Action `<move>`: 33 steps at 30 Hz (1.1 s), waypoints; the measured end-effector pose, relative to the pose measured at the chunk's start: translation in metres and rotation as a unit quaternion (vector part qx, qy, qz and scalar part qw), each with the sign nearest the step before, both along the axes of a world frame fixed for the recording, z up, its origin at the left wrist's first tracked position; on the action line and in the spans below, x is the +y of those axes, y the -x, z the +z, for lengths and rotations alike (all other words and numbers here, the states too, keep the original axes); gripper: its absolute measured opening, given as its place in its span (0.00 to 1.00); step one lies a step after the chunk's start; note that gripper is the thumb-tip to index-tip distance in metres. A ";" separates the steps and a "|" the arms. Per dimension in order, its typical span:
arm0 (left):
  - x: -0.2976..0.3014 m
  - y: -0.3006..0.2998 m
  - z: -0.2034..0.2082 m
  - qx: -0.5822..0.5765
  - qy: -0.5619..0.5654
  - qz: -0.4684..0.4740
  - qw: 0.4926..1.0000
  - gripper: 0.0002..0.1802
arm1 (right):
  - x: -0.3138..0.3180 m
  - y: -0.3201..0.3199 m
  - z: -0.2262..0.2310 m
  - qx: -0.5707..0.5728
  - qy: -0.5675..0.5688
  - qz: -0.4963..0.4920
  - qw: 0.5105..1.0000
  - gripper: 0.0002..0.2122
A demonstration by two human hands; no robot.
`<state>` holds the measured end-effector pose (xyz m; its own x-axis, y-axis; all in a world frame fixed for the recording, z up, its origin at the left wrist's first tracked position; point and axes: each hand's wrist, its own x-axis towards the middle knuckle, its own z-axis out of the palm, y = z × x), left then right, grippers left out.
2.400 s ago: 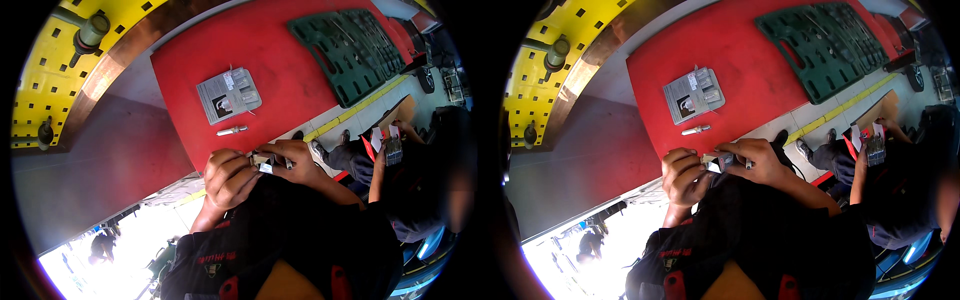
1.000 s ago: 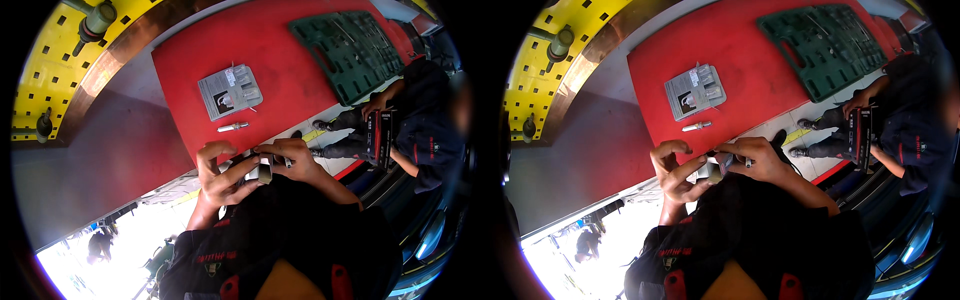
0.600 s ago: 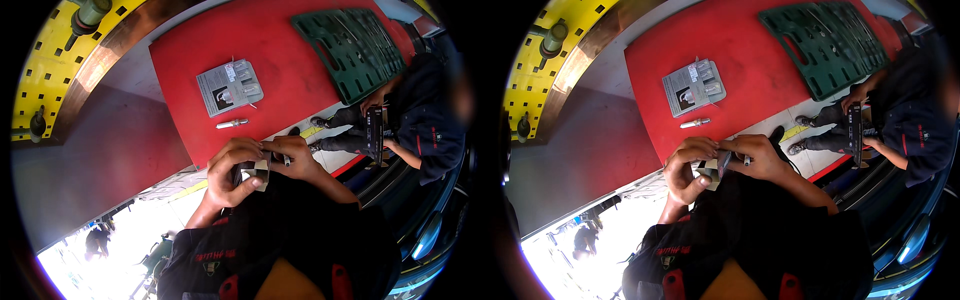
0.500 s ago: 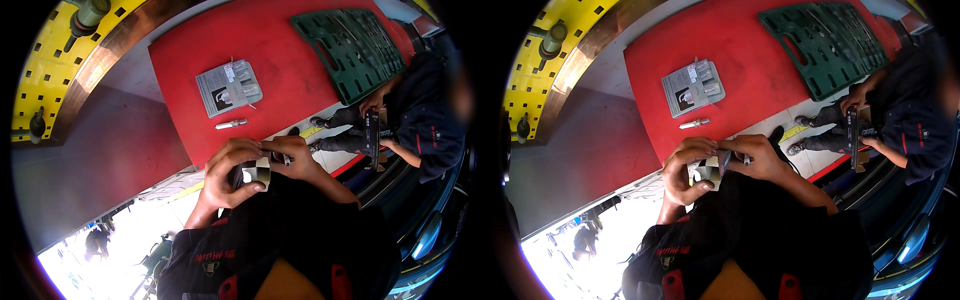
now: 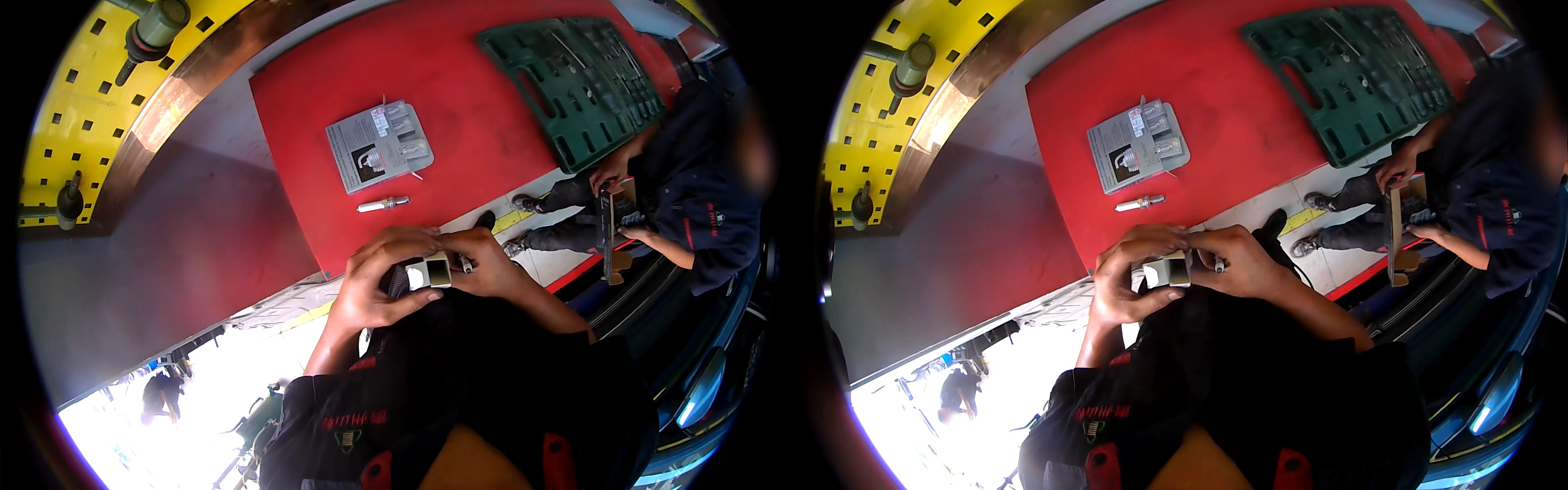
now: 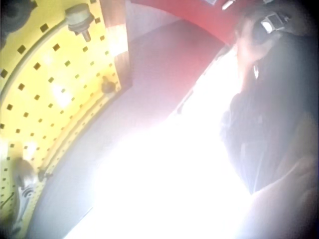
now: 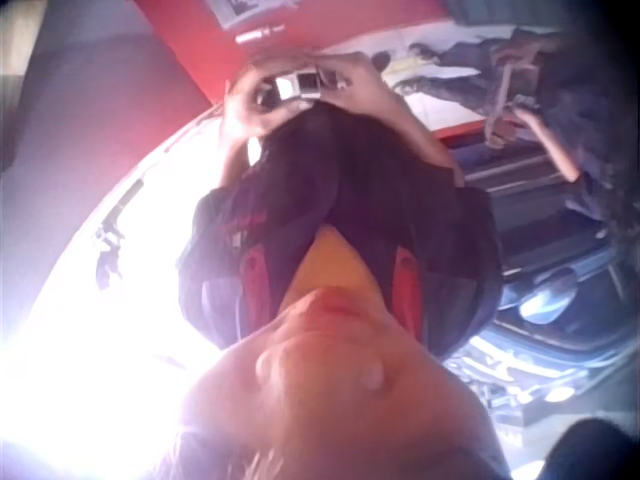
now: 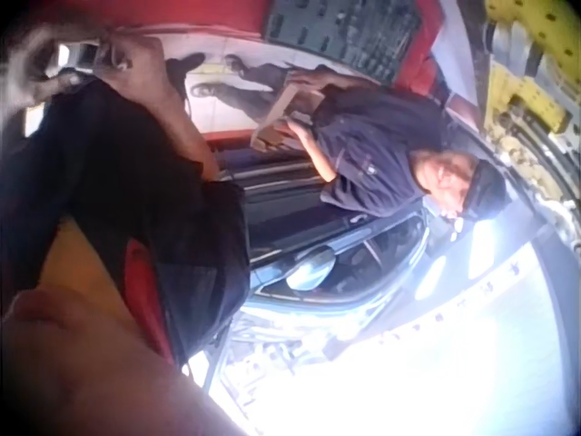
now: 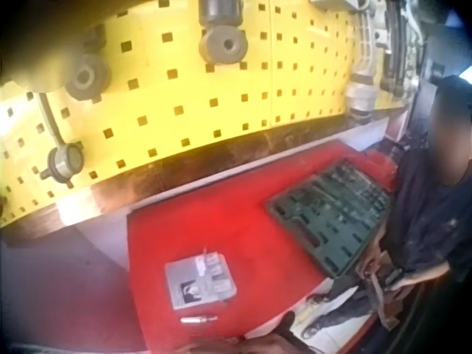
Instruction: The person unpacks several small boxes containing spark plugs on a red workbench, removes each spark plug, and places them in a larger box. The person briefly walks to a car with an open hood and returns to continue unpacking.
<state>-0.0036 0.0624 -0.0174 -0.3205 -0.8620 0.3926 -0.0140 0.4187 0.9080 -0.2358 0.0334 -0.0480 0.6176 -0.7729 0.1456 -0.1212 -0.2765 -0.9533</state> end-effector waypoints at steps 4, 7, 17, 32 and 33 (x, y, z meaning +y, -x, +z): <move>0.000 0.008 -0.012 0.044 0.014 -0.005 0.999 0.28 | 0.001 -0.001 -0.010 0.021 0.029 0.021 0.999 0.25; 0.000 0.005 -0.003 0.047 0.087 0.002 0.995 0.27 | -0.003 0.008 0.007 0.035 -0.047 0.049 0.997 0.25; -0.008 0.004 0.018 0.096 0.130 0.030 0.986 0.30 | -0.011 0.057 0.074 -0.022 -0.229 0.022 0.973 0.09; -0.013 0.013 0.017 0.072 0.121 0.036 0.989 0.31 | -0.022 0.023 0.130 -0.190 0.225 -0.046 0.955 0.13; -0.014 0.014 0.016 0.074 0.129 0.036 0.988 0.30 | -0.023 0.019 0.131 -0.195 0.260 -0.037 0.945 0.14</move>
<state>-0.0177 0.0484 -0.0014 -0.1849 -0.7455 0.6404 0.0731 0.6394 0.7654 -0.2550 0.0103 0.0831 0.3857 -0.5731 0.7230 0.1750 -0.7240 -0.6672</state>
